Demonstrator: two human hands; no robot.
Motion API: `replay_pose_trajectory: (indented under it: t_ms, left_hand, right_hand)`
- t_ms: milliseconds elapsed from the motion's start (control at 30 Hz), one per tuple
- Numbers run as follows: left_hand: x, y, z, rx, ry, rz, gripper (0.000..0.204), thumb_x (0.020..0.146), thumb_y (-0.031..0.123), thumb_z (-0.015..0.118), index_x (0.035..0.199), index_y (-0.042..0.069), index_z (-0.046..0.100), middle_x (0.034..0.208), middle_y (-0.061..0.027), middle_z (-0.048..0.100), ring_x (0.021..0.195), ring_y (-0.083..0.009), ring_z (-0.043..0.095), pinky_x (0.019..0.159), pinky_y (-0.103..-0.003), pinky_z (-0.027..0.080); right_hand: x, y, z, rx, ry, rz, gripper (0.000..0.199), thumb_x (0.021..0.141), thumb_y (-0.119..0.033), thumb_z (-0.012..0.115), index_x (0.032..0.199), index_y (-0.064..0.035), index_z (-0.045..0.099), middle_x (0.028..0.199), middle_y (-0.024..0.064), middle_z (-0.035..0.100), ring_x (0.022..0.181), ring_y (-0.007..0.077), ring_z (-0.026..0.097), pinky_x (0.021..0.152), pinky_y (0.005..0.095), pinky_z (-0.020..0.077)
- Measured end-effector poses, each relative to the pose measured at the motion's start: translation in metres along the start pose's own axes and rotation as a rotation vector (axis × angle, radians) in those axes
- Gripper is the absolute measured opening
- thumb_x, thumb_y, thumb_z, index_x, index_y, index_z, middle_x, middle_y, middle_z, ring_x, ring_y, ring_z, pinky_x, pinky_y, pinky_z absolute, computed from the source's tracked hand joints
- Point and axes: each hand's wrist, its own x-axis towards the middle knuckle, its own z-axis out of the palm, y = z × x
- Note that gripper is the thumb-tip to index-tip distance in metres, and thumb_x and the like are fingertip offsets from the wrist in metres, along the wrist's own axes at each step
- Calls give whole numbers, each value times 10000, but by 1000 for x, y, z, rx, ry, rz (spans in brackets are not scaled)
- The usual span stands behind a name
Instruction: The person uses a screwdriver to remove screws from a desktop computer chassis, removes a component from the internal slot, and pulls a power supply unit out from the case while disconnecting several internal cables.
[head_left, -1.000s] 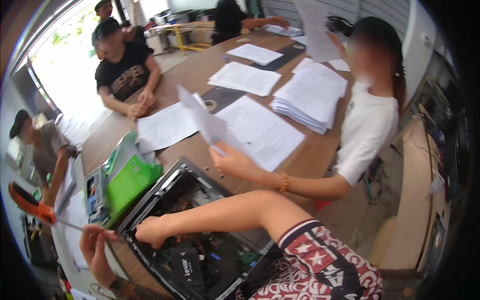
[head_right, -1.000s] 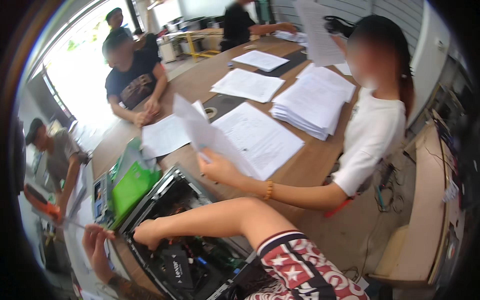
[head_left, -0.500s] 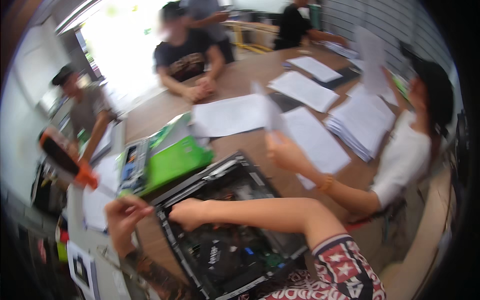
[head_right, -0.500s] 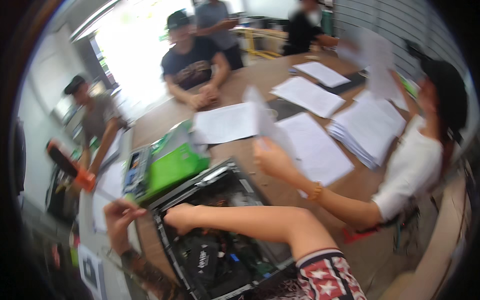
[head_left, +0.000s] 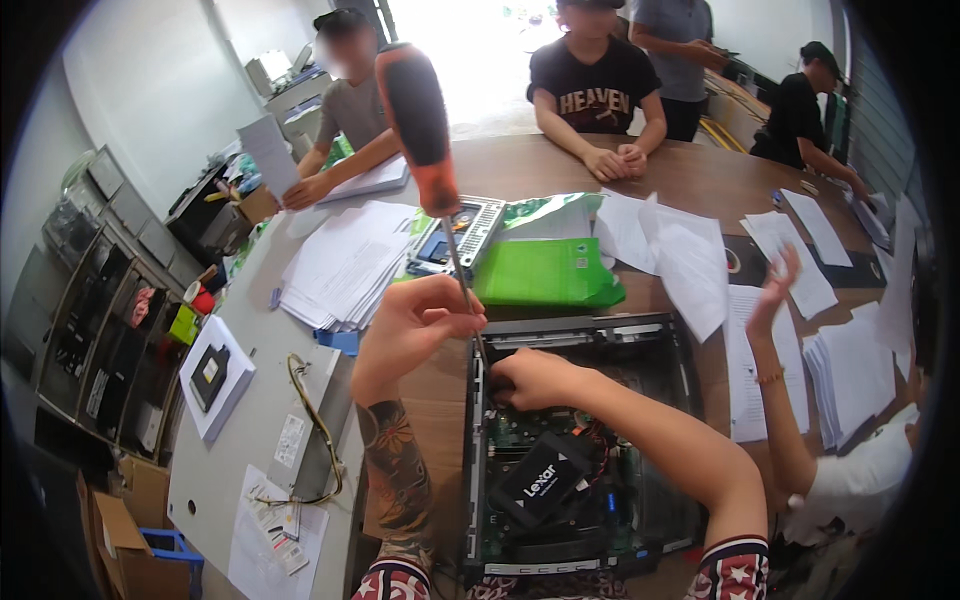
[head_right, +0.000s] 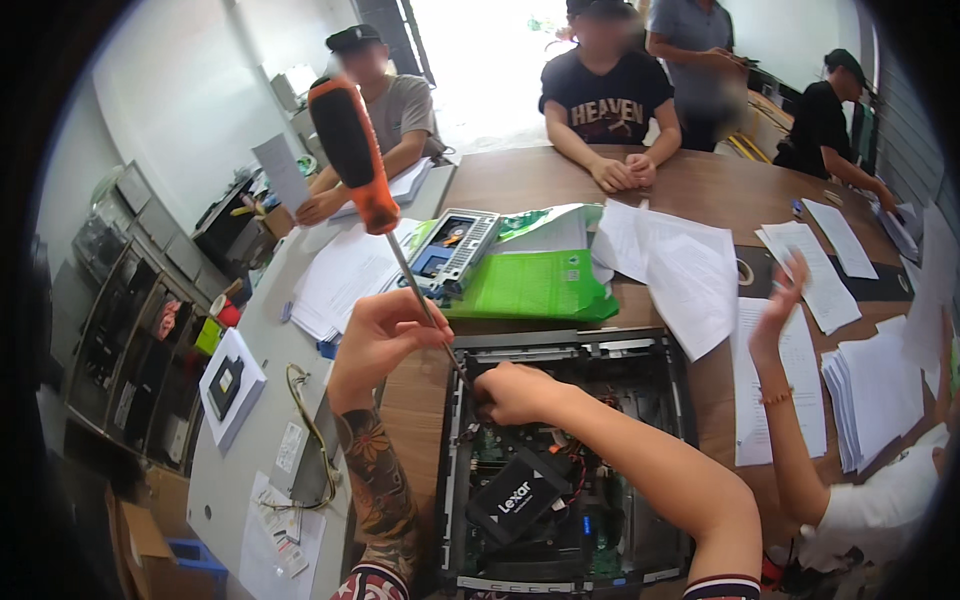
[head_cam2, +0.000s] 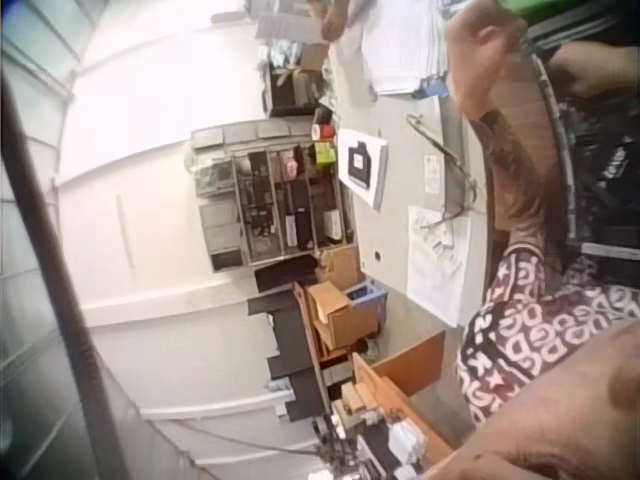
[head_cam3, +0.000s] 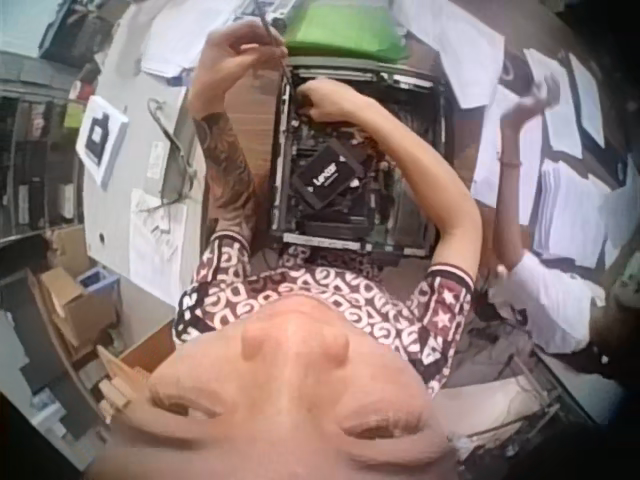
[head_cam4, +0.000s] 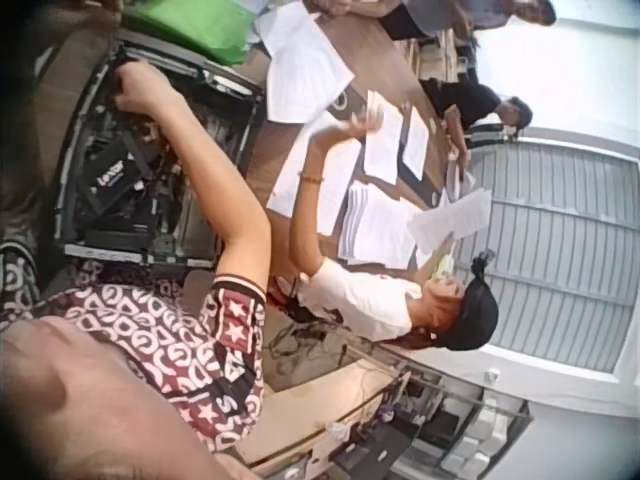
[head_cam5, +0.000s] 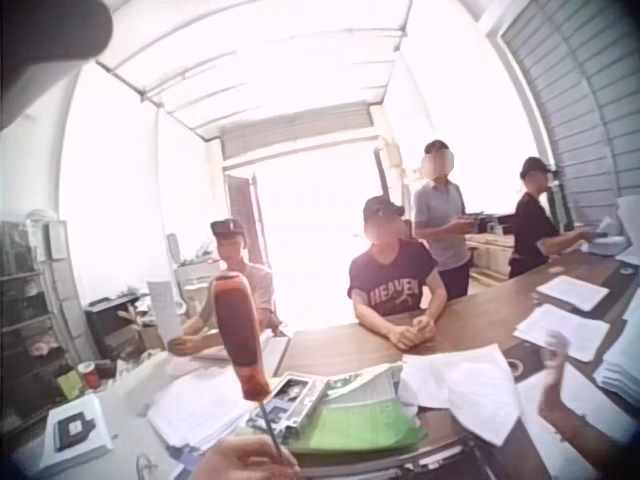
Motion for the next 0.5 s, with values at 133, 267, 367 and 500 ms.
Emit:
replay_pose_trajectory:
  t_ms: [133, 267, 367, 500]
  left_hand:
    - [0, 4, -1, 14, -30, 12, 142, 790, -15, 756, 860, 1, 633, 869, -34, 657, 841, -117, 651, 792, -273, 550]
    - [-1, 3, 0, 9, -101, -3, 136, 797, -16, 749, 878, -1, 641, 873, -40, 653, 840, -121, 643, 803, -281, 534]
    - [-2, -2, -4, 13, -171, 70, 141, 878, 83, 712, 957, -16, 651, 871, -18, 646, 832, -107, 634, 811, -283, 534]
    - [-3, 5, -3, -75, -179, 55, 130, 914, 21, 624, 1025, -37, 656, 904, -54, 671, 863, -131, 652, 844, -285, 533]
  right_hand:
    - [-2, -6, -5, -25, -14, 47, 276, 778, -144, 655, 1041, -79, 710, 961, 172, 713, 934, 352, 677, 851, 441, 531]
    - [0, 0, -1, -15, -16, 31, 275, 781, -141, 654, 1044, -76, 707, 965, 170, 713, 942, 350, 676, 856, 436, 530]
    - [0, -1, 0, -31, -9, 40, 270, 787, -143, 654, 1042, -67, 702, 962, 172, 713, 939, 349, 676, 852, 436, 531]
    - [0, -2, -2, -29, -17, 41, 264, 798, -152, 657, 1042, -59, 696, 954, 178, 712, 931, 350, 678, 849, 440, 530]
